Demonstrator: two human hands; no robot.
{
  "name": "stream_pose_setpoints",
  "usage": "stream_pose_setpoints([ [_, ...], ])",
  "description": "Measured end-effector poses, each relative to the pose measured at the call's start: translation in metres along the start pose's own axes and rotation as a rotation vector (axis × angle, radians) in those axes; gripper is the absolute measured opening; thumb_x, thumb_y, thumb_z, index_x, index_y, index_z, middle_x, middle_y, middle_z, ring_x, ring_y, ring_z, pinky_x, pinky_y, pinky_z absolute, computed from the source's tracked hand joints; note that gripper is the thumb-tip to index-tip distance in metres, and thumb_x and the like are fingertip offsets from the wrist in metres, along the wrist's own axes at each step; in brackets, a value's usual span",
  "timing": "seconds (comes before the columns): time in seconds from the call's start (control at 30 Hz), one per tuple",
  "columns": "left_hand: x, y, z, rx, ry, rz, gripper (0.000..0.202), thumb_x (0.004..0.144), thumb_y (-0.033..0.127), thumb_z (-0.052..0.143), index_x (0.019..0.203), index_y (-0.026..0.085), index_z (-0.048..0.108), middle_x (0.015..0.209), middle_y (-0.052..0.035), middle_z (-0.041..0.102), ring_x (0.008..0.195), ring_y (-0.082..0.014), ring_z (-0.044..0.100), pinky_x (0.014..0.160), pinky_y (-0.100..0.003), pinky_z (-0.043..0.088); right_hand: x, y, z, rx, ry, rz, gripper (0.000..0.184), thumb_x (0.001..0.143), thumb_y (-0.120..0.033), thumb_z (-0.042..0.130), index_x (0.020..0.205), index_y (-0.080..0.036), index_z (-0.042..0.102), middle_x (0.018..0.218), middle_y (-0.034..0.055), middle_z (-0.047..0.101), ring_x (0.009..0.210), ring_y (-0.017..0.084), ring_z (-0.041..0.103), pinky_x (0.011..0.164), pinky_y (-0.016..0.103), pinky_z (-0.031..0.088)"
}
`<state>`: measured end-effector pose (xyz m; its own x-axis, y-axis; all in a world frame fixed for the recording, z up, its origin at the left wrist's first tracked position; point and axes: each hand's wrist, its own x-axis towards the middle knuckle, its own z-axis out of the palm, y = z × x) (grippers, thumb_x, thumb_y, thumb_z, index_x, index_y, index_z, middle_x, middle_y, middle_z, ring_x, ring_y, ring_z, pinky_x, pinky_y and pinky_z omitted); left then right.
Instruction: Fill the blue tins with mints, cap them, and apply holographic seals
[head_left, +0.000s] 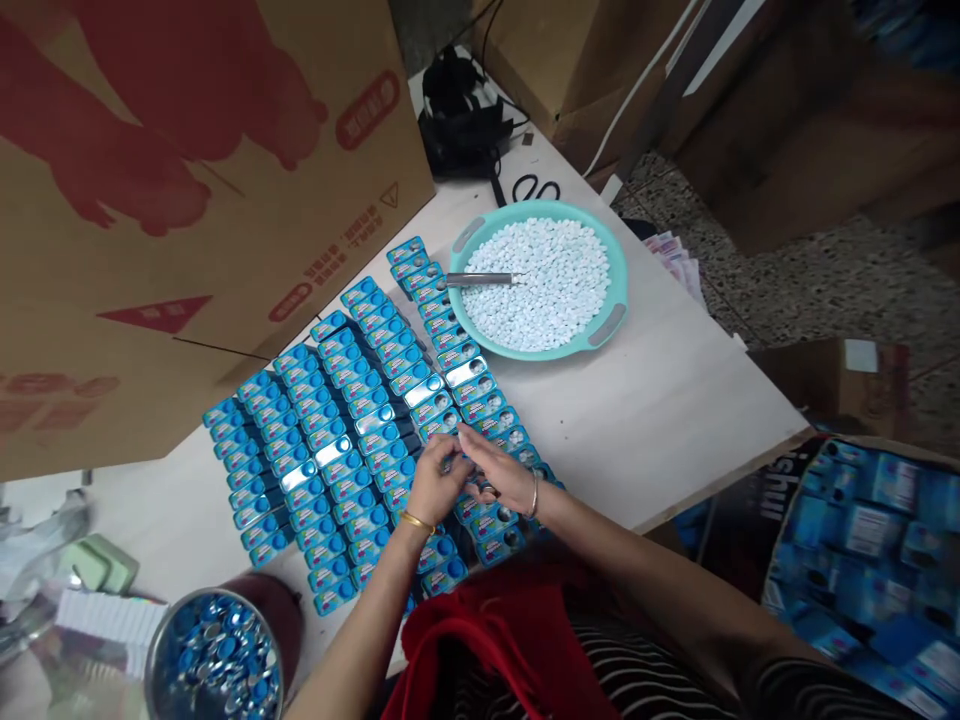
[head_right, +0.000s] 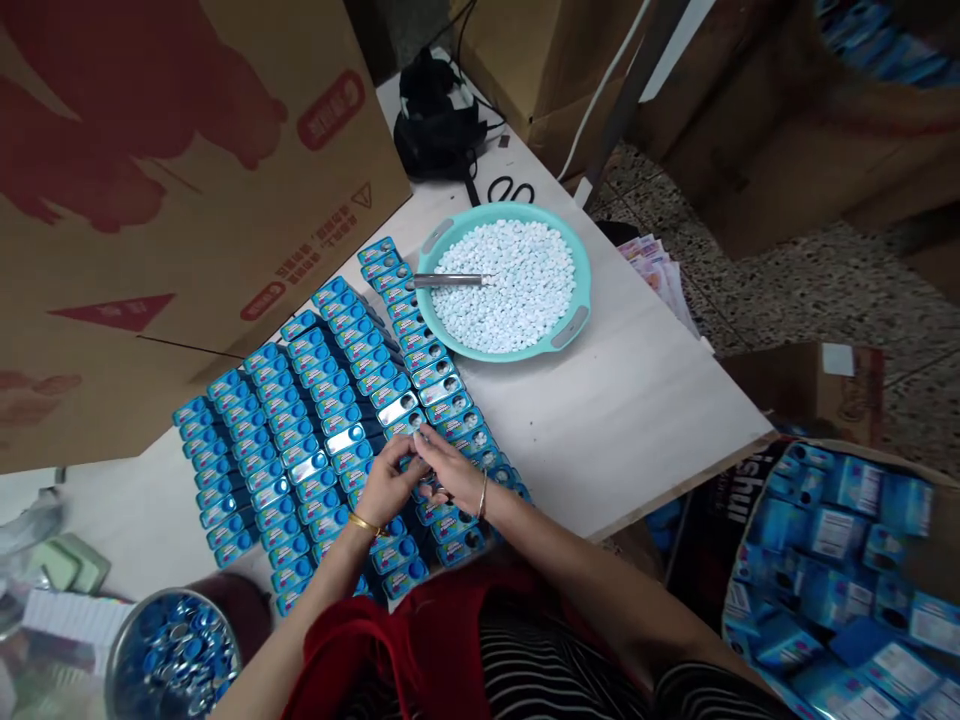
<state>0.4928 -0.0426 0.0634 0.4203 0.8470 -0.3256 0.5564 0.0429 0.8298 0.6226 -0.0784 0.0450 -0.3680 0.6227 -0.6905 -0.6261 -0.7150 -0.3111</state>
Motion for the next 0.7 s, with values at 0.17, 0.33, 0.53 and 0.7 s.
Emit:
stream_pose_setpoints([
  [0.17,0.021,-0.009,-0.008,0.092,0.061,-0.237,0.022,0.084,0.040,0.050,0.075,0.020,0.055,0.063,0.0010,0.054,0.061,-0.0137,0.052,0.061,-0.026,0.042,-0.003,-0.002,-0.002,0.043,-0.056,-0.008,0.045,0.080,-0.054,0.062,0.111,-0.022,0.054,0.065,-0.0035,0.058,0.040,0.007,0.043,0.033,0.017,0.018],
  [0.33,0.084,-0.002,-0.032,0.649,0.024,-0.443,0.023,0.079,0.040,0.056,0.067,0.020,0.059,0.074,-0.0060,0.064,0.078,-0.0222,0.061,0.065,-0.030,0.041,-0.006,-0.010,-0.012,0.050,-0.032,-0.088,0.031,0.068,-0.031,0.074,0.091,-0.014,0.061,0.078,0.0022,0.065,0.048,0.004,0.048,0.038,0.017,0.022],
  [0.53,0.127,-0.004,-0.037,0.888,-0.228,-0.591,0.038,0.076,0.054,0.060,0.080,0.018,0.068,0.101,-0.0167,0.068,0.097,-0.0321,0.064,0.074,-0.036,0.046,-0.003,-0.012,-0.017,0.022,-0.025,-0.113,0.041,0.072,-0.047,0.072,0.096,-0.016,0.060,0.076,0.0010,0.064,0.042,0.004,0.046,0.036,0.018,0.018],
  [0.7,0.114,-0.001,-0.034,0.953,-0.184,-0.534,0.036,0.081,0.050,0.057,0.087,0.017,0.068,0.102,-0.0163,0.068,0.099,-0.0313,0.063,0.077,-0.036,0.047,0.006,-0.007,-0.011,0.025,0.098,-0.081,0.049,0.065,-0.058,0.074,0.086,-0.019,0.053,0.063,-0.0033,0.061,0.037,0.005,0.043,0.034,0.016,0.017],
])
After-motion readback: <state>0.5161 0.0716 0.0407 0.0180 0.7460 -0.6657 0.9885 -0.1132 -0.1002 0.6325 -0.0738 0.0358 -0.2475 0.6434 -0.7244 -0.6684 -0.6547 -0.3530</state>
